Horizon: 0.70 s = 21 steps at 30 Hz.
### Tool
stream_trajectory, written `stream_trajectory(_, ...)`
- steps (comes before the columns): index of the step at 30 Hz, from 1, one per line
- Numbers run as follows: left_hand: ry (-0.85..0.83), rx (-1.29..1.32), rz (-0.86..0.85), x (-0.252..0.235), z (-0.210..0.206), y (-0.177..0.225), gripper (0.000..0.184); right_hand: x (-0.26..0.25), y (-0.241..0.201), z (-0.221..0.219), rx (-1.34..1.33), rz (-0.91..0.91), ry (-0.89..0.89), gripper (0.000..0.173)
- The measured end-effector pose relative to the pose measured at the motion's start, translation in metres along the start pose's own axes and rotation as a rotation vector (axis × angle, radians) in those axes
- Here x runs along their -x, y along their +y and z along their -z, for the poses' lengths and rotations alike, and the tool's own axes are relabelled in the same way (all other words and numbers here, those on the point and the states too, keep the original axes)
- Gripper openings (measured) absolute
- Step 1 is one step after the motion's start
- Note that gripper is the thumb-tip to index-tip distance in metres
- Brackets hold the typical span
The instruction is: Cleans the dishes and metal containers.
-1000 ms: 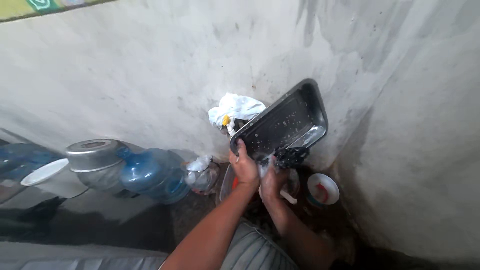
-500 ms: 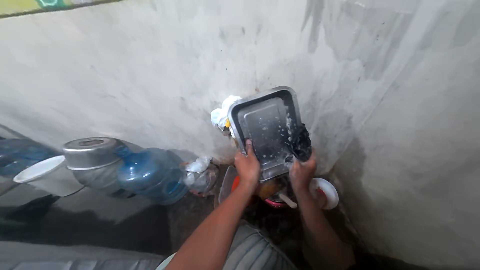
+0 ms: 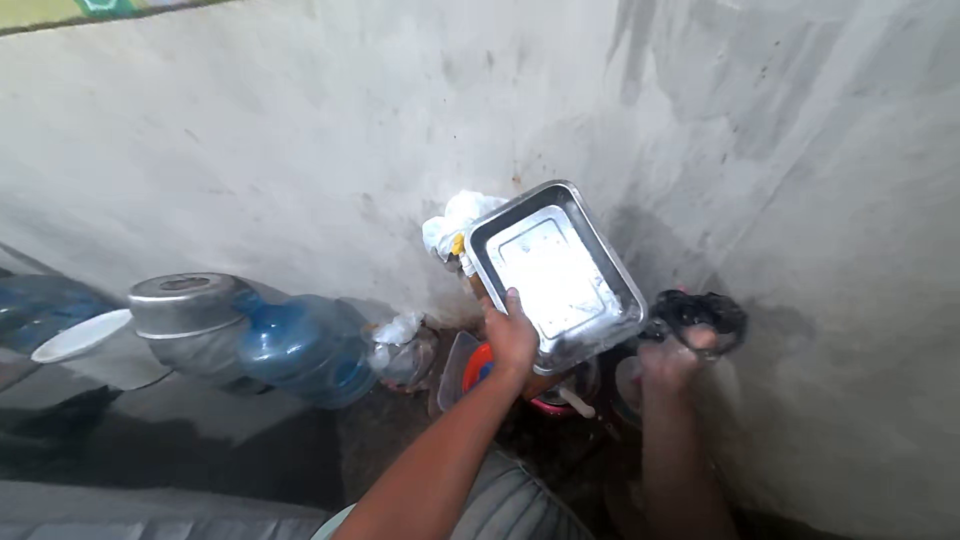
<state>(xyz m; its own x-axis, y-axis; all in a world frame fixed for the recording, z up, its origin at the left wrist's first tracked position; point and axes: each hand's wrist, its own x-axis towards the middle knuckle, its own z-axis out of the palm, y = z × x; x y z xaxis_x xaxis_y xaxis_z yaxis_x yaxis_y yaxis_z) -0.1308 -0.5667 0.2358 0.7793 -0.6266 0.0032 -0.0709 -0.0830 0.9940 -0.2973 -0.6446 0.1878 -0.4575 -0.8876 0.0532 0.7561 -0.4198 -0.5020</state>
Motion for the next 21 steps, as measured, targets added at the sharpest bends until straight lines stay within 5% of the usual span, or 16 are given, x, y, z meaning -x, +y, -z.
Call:
stream_trajectory(3,-0.064,-0.014,0.022,0.007,-0.005,0.006,0.050,0.003,-0.015,-0.018,0.194,-0.134,0.218,0.018)
stream_trajectory(7,-0.203,-0.108,0.164,0.018,-0.017,0.012,0.058,0.024,-0.020,-0.008,0.184,-0.238,-0.167,0.043)
stream_trajectory(10,-0.344,-0.149,0.259,0.023,-0.023,0.001,0.062,0.047,-0.035,-0.033,0.044,-0.279,-0.164,0.035)
stream_trajectory(12,-0.418,-0.146,0.321,0.024,-0.026,-0.006,0.059,0.053,-0.036,-0.030,-0.056,-0.175,-0.439,0.043)
stream_trajectory(14,-0.459,-0.140,0.411,0.029,-0.026,-0.003,0.051,0.067,-0.029,-0.031,0.143,0.001,-0.391,0.059)
stream_trajectory(18,-0.511,0.020,0.587,0.034,-0.019,0.002,0.026,0.094,-0.006,-0.011,0.495,0.580,-0.513,0.030)
stream_trajectory(21,-0.576,0.096,0.622,0.031,-0.009,-0.006,0.027,0.097,0.010,0.000,0.584,0.811,-0.658,0.021)
